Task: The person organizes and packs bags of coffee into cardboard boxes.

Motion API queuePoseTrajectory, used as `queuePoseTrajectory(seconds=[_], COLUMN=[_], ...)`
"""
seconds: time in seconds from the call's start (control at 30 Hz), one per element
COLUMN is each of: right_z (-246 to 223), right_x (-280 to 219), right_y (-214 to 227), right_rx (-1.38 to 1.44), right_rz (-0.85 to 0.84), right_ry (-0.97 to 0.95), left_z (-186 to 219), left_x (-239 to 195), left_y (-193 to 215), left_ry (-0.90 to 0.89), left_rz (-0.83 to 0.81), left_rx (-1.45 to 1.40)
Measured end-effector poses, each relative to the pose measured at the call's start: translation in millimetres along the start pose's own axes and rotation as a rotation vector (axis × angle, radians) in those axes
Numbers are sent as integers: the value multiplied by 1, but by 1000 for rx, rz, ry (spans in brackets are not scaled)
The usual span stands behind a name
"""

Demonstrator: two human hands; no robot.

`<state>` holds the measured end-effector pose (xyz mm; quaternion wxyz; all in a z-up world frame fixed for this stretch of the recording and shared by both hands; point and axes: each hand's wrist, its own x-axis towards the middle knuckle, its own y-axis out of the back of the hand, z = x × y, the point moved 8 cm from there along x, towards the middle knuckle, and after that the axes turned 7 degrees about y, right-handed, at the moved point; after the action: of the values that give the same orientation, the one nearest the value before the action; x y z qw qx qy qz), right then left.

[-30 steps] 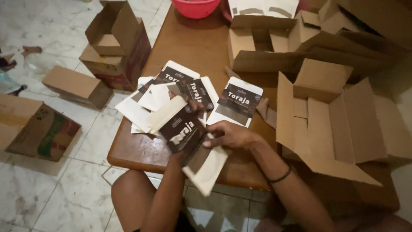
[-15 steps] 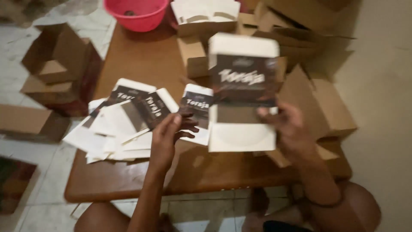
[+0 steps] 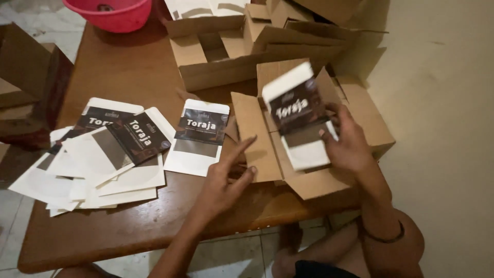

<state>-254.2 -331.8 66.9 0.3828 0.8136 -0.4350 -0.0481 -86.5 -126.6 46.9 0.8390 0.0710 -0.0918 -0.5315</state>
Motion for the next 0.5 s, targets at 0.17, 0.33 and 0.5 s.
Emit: queuePoseTrajectory(seconds=[0.17, 0.33, 0.5], right_z=[-5, 41, 15], right_x=[-11, -10, -11], right_y=[-19, -55, -61], right_rx=[-237, -402, -512], right_rz=[-117, -352, -498], right_ry=[72, 61, 41], left_z=[-41, -48, -44], left_x=[13, 18, 19], left_y=[-2, -3, -2], left_ry=[44, 18, 26], left_rz=[16, 57, 113], left_rx=[12, 6, 25])
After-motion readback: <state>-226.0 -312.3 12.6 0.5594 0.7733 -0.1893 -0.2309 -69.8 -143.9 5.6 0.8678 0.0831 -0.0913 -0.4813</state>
